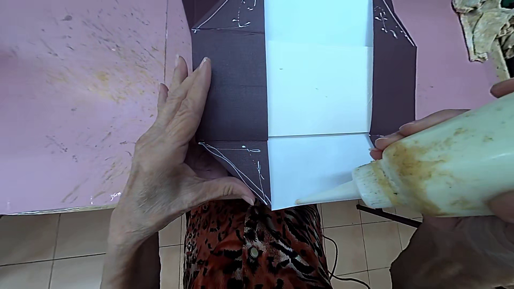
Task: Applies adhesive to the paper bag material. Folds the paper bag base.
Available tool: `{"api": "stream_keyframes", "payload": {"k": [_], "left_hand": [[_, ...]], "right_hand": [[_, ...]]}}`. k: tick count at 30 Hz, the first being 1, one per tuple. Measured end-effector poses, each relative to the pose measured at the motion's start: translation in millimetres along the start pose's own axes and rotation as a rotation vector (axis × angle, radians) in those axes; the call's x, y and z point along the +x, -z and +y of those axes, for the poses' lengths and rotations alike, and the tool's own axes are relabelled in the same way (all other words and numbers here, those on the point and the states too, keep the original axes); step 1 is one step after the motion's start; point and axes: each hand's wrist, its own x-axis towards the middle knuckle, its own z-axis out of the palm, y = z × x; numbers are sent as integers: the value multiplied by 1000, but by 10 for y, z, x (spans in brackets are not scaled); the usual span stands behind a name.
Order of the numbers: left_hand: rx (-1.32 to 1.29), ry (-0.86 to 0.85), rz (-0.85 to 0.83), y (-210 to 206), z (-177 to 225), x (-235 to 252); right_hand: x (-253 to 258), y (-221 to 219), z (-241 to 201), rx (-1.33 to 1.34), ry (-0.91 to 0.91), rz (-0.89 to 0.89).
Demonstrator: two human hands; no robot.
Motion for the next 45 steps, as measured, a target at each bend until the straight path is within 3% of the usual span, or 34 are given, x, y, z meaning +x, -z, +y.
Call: {"api": "stream_keyframes", "payload": {"k": [12, 17, 25, 30, 33, 40, 45], "left_hand": [[-4, -24, -6, 2, 5, -2], [-49, -44, 13, -16, 1, 12], [-136, -11, 32, -32, 13, 20], [-127, 52, -4, -6, 29, 17], [-142, 54, -5, -22, -112, -51], [-84, 102, 16, -42, -272, -180], [-83, 95, -1, -13, -220, -147]], "right_hand": [[143, -421, -140, 145, -119, -89], [140, -324, -35, -64, -16, 27], [133, -368, -80, 23, -42, -42], [101, -86, -48, 114, -18, -12], [81, 150, -133, 180, -31, 129], [-66, 768, -245, -55, 13, 340], [-159, 906, -214, -146, 30, 402]]}}
